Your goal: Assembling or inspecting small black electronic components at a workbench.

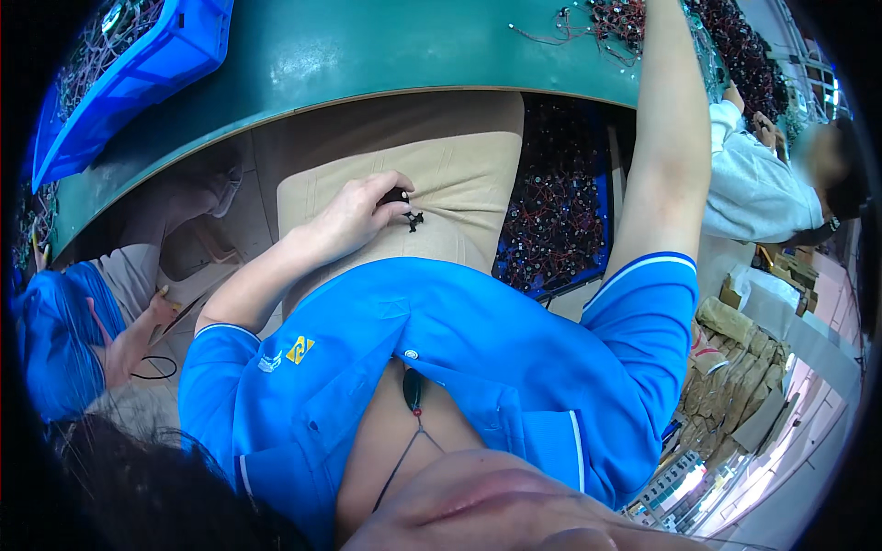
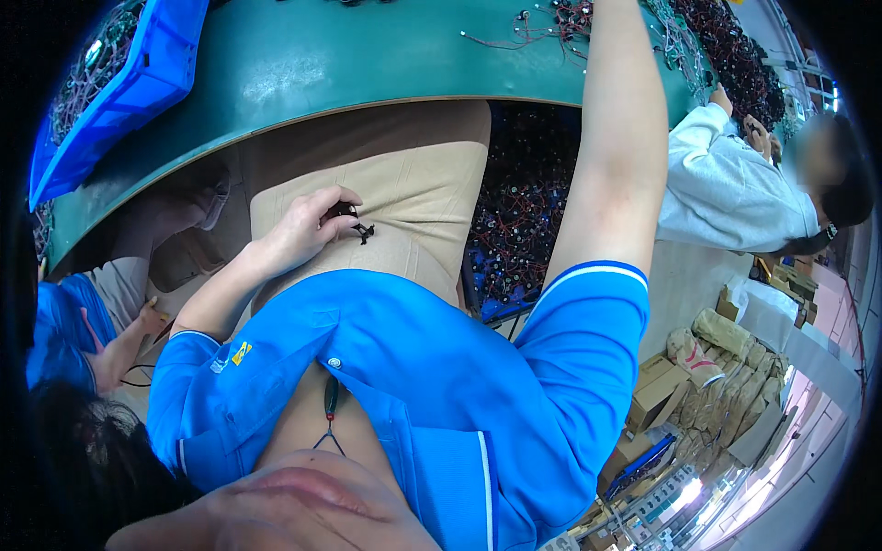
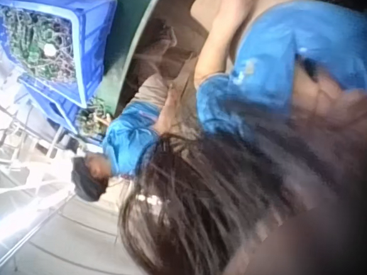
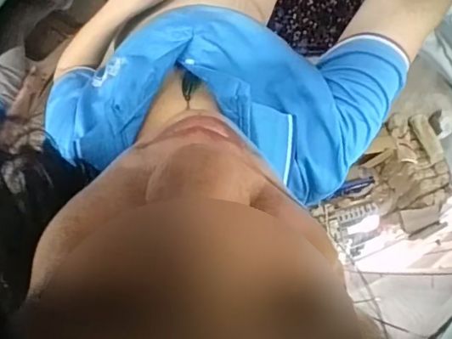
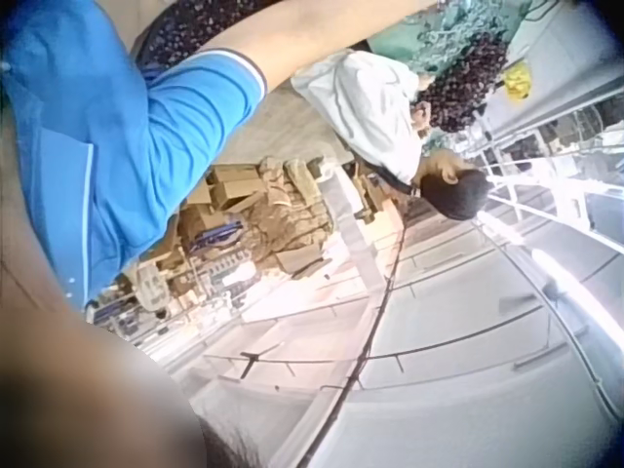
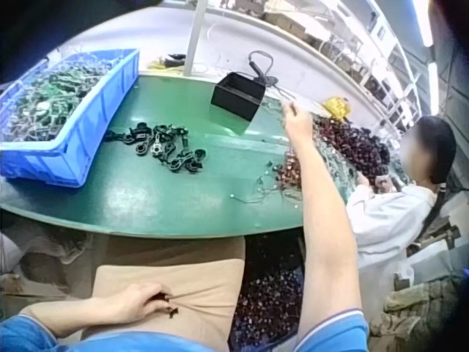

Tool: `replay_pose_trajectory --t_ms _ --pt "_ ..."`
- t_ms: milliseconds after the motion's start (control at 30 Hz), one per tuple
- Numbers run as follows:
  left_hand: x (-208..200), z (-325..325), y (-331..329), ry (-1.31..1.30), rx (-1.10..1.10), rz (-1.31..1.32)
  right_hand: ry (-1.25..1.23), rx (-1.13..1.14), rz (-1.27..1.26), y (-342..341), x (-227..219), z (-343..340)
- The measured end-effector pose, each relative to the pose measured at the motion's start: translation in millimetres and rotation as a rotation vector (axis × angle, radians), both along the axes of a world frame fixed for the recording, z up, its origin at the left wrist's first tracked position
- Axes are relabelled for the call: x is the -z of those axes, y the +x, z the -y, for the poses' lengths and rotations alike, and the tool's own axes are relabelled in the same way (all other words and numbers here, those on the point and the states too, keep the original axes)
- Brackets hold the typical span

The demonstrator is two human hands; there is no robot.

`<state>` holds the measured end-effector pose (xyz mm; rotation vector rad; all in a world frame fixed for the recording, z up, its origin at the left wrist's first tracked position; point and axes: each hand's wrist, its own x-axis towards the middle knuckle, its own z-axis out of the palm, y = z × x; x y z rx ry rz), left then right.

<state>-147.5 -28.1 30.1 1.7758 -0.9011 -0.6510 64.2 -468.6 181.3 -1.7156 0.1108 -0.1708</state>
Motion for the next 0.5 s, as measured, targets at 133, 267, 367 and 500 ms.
replay_pose_trajectory --t_ms 133,267,367,500 --pt "6 1 -8 0.032 -0.068 -0.1 -0.731 0.342 0.215 3 -9 -26" --pt "17 3 -10 -0.069 -0.317 -0.312 -0.75 0.078 0.389 -28 38 -86" --pt "27 12 5 -0.183 -0.417 -0.387 -0.766 -0.034 0.105 -109 53 -166" --pt "29 10 8 -0.311 -0.59 -0.543 -0.394 -0.258 -0.018 -180 116 -226"
